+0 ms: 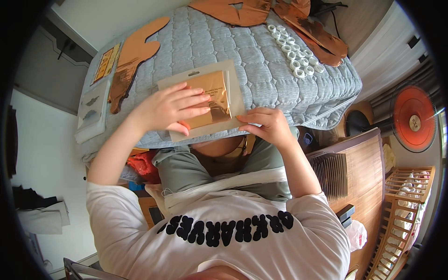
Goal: The person folds metallic letter-shaped foil balloons by hand, then places each one into a plastic sleeve with a cardboard insert to create finished packages.
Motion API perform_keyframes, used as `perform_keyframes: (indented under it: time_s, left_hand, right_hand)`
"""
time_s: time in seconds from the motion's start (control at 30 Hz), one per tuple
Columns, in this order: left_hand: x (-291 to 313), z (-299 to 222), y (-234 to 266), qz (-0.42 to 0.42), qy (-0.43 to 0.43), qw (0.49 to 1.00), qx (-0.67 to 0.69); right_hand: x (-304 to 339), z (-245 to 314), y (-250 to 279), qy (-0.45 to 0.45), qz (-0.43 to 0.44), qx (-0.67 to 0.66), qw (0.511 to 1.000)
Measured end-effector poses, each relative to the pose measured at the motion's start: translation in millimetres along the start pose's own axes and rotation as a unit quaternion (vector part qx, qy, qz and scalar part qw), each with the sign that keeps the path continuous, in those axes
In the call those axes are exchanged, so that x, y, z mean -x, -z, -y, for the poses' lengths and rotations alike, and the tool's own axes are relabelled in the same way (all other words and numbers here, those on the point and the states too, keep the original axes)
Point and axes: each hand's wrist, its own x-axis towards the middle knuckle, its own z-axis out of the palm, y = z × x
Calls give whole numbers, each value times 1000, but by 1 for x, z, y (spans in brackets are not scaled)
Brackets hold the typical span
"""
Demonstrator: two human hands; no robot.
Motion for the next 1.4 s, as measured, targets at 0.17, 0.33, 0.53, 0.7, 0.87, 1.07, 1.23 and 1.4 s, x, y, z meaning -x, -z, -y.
perform_keyframes:
  time_s: [0.17, 0.33, 0.53, 0.7, 0.87, 1.07, 1.23, 1.4]
  left_hand:
    - [48, -46, -4, -78, 154, 982, 76]
    - [73, -93, -49, -248, 222, 921, 203]
    - [52, -116, -104, -330, 304, 892, 58]
    - [50, -121, -119, -447, 334, 825, 94]
    - [41, -126, -114, -507, 337, 783, 128]
    - [48, -144, -133, -528, 419, 703, 227]
    - [46, -147, -122, -503, 400, 638, 424]
    - [44, -152, -136, -498, 434, 565, 494]
  right_hand:
    - [11, 11, -5, -46, -37, -34, 998]
    - [16, 13, -13, -88, -63, -64, 992]
    - [26, 6, -23, -116, -68, -126, 983]
    - [33, 8, -34, -85, -100, -93, 987]
    - [56, -5, -47, -216, -133, -204, 946]
    - [53, 5, -53, -315, -152, -283, 893]
    - [52, 6, -54, -324, -167, -314, 877]
    - [48, 11, -54, -327, -177, -340, 864]
